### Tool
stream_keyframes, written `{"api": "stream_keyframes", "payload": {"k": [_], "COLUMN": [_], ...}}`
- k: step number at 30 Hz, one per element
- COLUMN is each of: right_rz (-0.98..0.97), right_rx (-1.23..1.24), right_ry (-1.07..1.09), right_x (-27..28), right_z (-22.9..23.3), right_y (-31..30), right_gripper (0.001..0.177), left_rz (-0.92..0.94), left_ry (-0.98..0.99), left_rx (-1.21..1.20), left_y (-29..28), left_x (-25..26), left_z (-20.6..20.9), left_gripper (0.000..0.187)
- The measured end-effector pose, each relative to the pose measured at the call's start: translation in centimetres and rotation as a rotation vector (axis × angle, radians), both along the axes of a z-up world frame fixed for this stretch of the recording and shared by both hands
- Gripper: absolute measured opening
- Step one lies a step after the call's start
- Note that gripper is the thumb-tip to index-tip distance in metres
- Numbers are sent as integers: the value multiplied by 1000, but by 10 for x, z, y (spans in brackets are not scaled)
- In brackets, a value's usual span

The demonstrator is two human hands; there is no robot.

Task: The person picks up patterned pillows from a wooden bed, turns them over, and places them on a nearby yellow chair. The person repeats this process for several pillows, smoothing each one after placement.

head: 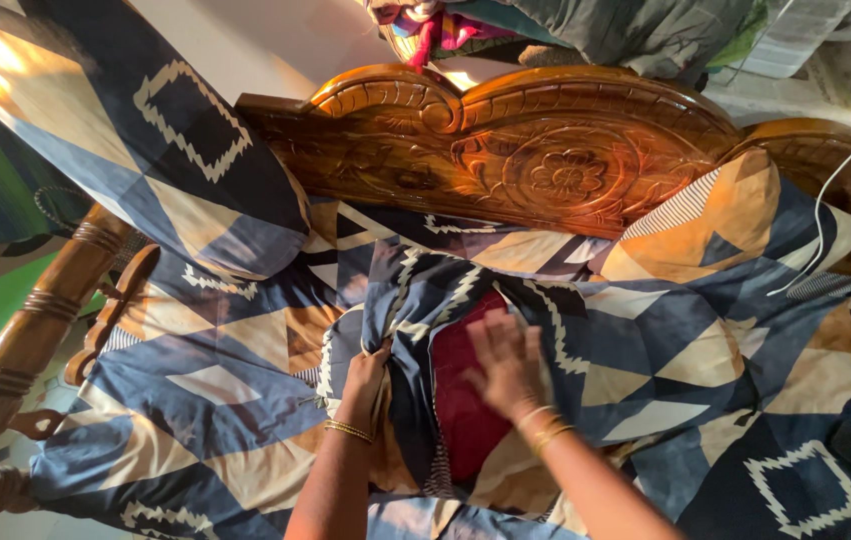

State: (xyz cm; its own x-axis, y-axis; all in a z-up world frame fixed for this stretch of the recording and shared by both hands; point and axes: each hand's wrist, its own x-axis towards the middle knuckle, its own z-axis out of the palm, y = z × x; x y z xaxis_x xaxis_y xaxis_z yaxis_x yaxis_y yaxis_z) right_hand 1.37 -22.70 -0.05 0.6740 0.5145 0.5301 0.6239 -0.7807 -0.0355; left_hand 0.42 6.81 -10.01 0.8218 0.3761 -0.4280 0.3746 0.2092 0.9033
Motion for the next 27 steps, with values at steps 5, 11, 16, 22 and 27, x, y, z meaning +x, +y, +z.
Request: {"api": "stream_keyframes", "payload": {"k": [5, 11, 16, 22, 27], "right_rz": [-631, -4, -82, -328, -707], "right_rx": [396, -34, 30, 1077, 1097], "right_ry": [482, 8, 287, 395, 588], "right_x": [10, -83, -47, -18, 15], "right_z": [-17, -21, -27, 5, -24], "right_y": [-60, 35, -23, -79, -131], "right_gripper": [83, 87, 85, 69, 61], "left_rz": [-10, 15, 10, 4, 35], "left_ry": [-1, 61, 26, 32, 153], "left_rx": [-20, 123, 76, 169, 97], "left_y": [-9, -13, 1, -5, -14], "left_x": [-4, -2, -3, -6, -20], "left_z": [10, 27, 11, 2, 34], "left_gripper": [38, 38, 40, 38, 40]}}
